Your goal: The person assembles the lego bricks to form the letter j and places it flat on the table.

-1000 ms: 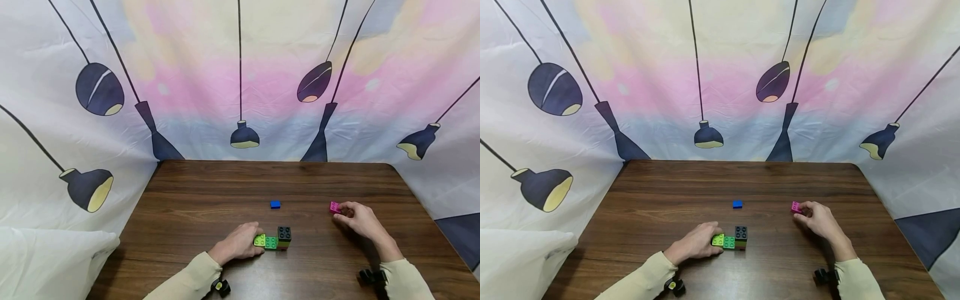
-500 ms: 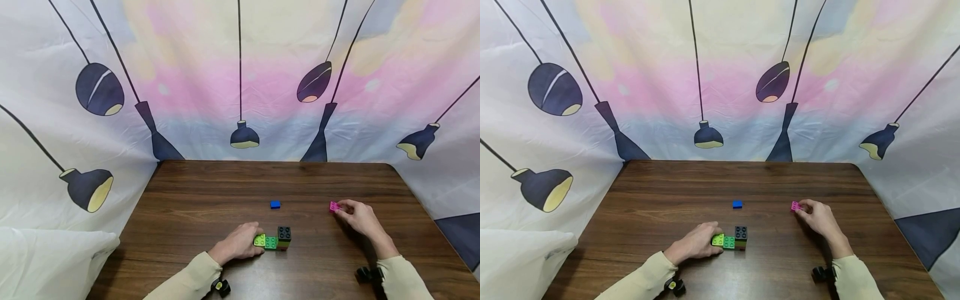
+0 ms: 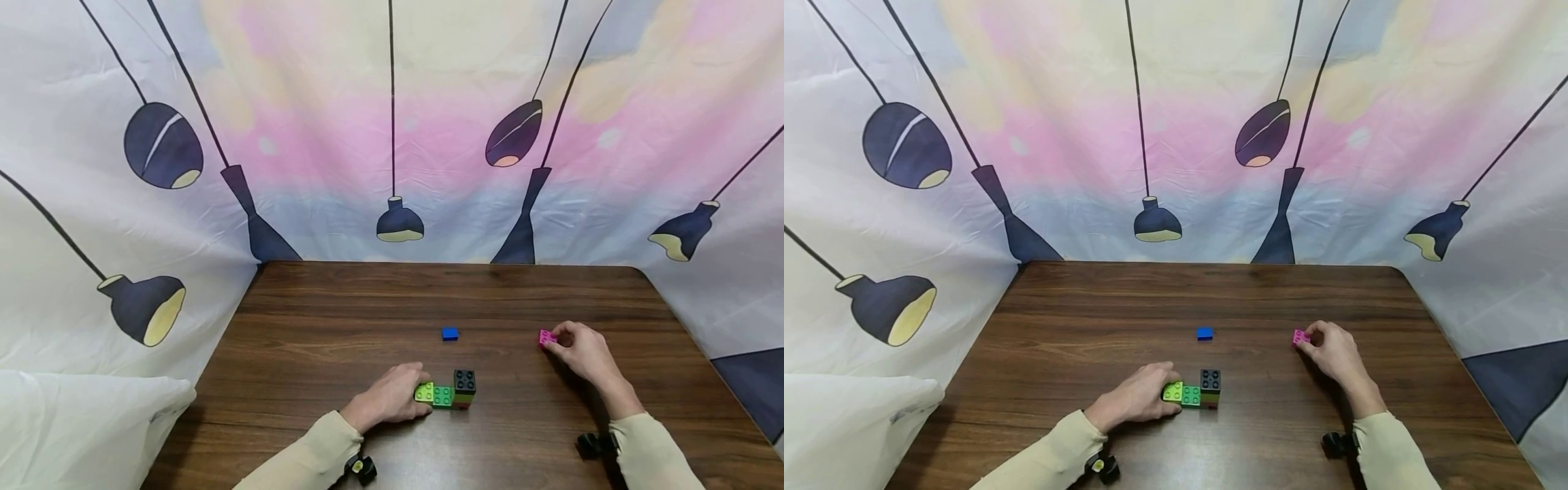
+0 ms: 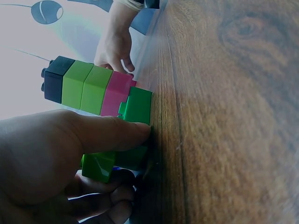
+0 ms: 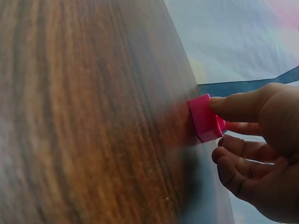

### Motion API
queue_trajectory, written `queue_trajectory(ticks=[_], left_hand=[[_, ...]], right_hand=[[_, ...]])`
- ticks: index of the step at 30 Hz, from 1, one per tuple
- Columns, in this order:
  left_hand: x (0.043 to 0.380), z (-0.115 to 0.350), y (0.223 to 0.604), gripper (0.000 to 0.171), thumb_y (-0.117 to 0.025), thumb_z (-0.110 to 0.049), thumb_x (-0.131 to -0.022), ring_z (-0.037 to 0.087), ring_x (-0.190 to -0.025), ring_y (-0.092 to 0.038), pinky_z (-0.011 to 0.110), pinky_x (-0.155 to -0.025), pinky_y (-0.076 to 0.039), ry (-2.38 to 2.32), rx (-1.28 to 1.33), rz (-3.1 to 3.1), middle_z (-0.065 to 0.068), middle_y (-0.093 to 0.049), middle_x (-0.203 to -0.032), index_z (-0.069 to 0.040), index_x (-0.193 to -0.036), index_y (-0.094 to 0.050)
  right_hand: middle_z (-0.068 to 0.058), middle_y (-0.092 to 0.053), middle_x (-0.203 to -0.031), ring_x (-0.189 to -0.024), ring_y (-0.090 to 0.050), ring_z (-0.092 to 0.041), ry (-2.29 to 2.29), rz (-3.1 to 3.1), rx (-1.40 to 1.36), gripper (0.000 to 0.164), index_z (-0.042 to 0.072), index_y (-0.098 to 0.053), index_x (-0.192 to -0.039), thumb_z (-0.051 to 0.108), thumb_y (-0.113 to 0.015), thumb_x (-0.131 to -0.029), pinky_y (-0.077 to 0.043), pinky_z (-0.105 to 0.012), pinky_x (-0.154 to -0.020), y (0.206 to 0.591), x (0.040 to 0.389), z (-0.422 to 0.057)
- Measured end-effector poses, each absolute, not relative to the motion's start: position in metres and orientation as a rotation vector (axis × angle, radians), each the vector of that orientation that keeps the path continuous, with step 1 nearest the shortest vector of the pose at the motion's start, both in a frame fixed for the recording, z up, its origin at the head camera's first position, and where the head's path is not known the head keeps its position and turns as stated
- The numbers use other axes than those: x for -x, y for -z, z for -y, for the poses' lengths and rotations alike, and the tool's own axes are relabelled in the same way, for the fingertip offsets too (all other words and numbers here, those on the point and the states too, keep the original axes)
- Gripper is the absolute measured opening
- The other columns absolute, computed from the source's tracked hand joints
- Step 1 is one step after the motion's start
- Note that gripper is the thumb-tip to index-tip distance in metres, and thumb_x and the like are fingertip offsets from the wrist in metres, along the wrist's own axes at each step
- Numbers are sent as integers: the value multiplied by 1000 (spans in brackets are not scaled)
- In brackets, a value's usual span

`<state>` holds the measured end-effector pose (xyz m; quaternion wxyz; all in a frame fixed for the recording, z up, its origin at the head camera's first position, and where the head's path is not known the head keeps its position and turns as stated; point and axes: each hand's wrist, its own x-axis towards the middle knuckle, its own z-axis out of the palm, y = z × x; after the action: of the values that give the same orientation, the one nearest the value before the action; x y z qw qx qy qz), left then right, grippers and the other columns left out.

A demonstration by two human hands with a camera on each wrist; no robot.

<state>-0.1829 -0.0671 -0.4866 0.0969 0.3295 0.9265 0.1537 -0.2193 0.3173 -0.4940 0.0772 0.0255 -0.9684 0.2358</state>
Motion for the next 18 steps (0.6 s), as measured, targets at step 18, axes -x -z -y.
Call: queue_trajectory(ticks=[18], left_hand=[[182, 66, 485, 41, -78, -34, -82, 8, -91, -57, 22, -74, -47, -435, -973, -2743, -3, -62, -107, -16, -118, -69]], right_hand=[[-14, -69, -93, -82, -64, -27, -763, 2925, -116, 32, 0, -70, -107, 23, -75, -85, -51, -46, -71, 493, 220, -317]])
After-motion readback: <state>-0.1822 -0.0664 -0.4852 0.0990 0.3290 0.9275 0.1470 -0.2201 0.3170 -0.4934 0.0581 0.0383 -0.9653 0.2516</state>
